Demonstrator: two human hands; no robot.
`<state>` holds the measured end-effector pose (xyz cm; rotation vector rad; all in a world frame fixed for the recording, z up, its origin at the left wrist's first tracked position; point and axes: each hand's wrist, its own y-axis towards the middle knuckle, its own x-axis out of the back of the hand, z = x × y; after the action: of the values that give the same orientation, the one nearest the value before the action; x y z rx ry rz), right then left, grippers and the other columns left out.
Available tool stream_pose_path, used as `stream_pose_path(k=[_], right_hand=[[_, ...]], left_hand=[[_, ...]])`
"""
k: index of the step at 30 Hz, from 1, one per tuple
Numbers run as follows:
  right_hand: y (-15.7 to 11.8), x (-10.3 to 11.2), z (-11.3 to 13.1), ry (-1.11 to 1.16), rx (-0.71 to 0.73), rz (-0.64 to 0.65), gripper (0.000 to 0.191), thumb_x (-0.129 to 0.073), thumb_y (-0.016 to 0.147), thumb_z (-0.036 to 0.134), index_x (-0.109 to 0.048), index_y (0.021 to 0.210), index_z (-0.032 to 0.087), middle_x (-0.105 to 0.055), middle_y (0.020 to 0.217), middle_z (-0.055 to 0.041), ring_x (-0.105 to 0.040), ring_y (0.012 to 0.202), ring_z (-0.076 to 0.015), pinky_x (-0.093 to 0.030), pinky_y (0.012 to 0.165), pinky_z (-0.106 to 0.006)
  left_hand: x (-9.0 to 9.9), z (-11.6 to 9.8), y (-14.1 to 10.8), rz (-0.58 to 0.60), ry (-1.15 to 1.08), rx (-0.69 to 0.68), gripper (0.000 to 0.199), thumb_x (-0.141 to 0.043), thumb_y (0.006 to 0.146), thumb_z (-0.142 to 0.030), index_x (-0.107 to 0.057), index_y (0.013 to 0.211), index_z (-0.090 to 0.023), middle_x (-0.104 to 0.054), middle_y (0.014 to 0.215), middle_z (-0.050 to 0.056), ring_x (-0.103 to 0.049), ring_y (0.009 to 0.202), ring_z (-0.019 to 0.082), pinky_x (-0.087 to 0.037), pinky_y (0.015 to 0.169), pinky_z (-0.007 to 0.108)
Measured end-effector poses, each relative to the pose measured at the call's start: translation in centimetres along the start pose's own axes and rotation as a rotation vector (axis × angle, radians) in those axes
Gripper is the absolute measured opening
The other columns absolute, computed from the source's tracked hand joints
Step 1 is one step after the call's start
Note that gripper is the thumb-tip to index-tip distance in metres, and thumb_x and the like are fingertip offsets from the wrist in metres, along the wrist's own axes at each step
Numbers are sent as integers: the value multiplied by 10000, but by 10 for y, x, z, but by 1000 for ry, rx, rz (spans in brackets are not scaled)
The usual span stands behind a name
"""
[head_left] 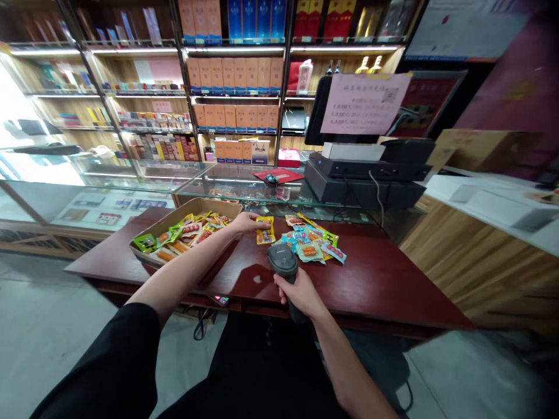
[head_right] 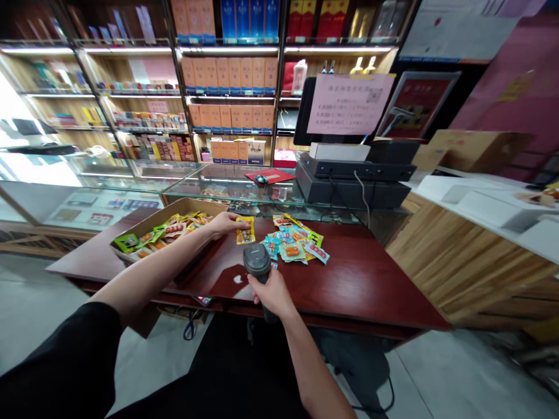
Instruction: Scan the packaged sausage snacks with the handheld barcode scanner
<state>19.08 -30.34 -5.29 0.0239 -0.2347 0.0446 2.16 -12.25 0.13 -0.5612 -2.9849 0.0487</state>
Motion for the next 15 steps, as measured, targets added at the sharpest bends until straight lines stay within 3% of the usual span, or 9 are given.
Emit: stream_pose_path(k=[4,11,15], right_hand=[[6,-6,5,-8,-2,38,225,-636,789,388,-532,771,190,-582,494,29,-566,380,-138,-447,405,-233],[28,-30,9,3,-8,100,271,-630,776,433,-511,793,190,-569,486,43,-562,379,-133,-442,397,-229],[37,-43,11,9,6,141,266,-623,784,428,-511,806,187,-576,495,41,-564,382,-130,-450,393,-225]], left_hand=[[41,-12,-12,-73,9,29,570,-940,350,-397,-739,812,-131,-726,757,53,-674,697,185,-537,650,292],[147,-33,-52,-340,157,-39,559,-894,476,-464,-760,922,-156,-731,819,65,-623,646,122,-428,547,211],[182,-38,-79,-484,200,-94,566,-902,449,-440,-764,903,-132,-715,755,52,-569,593,95,-418,564,223]])
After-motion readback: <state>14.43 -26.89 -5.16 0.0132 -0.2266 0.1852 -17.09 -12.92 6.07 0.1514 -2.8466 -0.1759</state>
